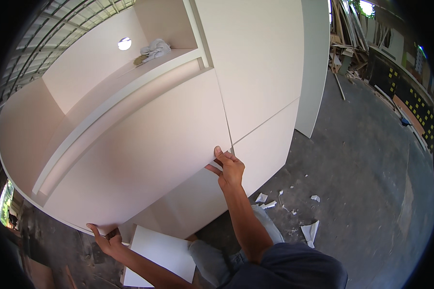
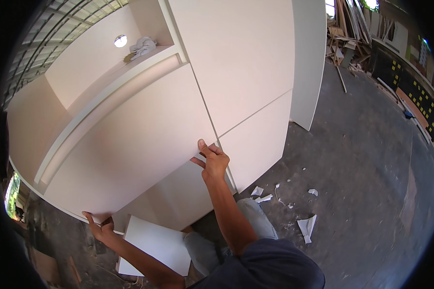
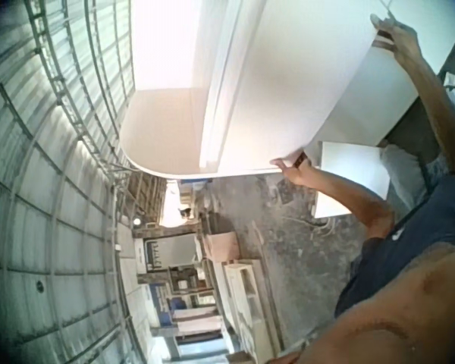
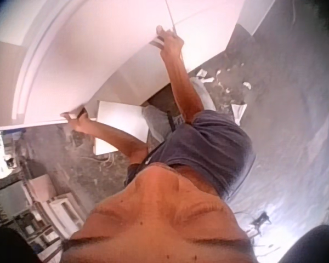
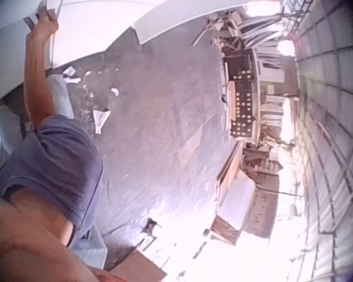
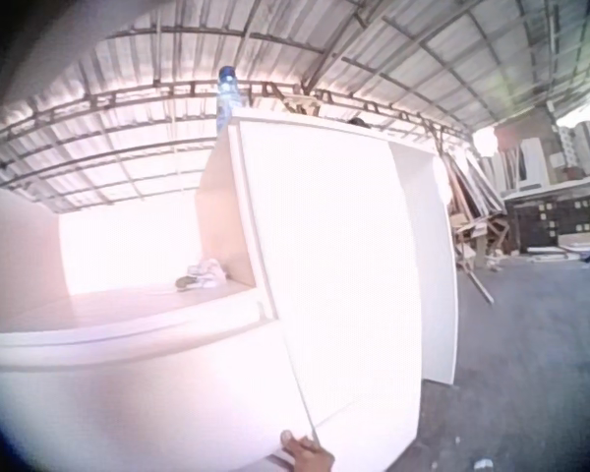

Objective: The person assembles a white cabinet by positioning and holding a panel in place, using a power drill to secure it with a screw, and then fitting another panel onto the drawer mechanism.

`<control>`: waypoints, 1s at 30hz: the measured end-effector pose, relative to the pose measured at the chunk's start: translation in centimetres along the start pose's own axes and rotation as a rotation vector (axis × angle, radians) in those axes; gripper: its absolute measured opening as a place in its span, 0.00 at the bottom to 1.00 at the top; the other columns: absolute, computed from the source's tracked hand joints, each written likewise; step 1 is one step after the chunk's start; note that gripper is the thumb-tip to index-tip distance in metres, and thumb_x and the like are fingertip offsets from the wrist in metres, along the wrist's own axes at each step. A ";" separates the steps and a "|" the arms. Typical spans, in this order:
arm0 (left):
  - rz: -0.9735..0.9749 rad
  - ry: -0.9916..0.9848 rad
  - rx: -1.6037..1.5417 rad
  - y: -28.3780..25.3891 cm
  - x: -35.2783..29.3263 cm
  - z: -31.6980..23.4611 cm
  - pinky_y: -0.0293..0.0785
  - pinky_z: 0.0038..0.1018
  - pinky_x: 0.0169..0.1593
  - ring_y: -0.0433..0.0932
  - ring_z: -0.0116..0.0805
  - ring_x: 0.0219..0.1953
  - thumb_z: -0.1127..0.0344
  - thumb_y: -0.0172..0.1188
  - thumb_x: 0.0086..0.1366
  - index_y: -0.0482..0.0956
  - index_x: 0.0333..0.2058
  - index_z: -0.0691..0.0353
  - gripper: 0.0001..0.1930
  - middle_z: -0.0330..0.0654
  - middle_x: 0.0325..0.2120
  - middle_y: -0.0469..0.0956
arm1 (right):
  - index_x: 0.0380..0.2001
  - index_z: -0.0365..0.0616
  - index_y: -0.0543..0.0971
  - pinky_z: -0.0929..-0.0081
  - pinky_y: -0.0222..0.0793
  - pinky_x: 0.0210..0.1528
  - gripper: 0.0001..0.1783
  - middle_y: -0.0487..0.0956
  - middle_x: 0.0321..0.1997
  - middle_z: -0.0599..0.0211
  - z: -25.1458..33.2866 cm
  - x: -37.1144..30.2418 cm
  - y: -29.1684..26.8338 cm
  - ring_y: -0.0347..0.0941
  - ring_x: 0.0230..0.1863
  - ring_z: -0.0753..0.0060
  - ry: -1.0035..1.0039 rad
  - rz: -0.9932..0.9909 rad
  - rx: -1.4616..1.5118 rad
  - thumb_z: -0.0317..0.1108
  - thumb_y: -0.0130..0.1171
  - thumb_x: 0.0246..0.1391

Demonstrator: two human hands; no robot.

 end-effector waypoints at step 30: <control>0.000 0.138 0.023 0.2 0.2 1.4 0.72 0.41 0.54 0.72 0.48 0.51 0.42 0.70 0.54 0.72 0.53 0.72 0.40 0.52 0.50 0.72 | 0.34 0.45 0.74 0.65 0.80 0.35 0.16 0.79 0.32 0.69 -1.6 0.5 -0.2 0.77 0.36 0.70 0.018 -0.021 0.076 0.36 0.71 0.50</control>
Point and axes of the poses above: each hand's wrist, its own x-axis towards the middle knuckle, its own y-axis out of the palm, z = x × y, the point moved 1 cm from there along x, towards the middle knuckle
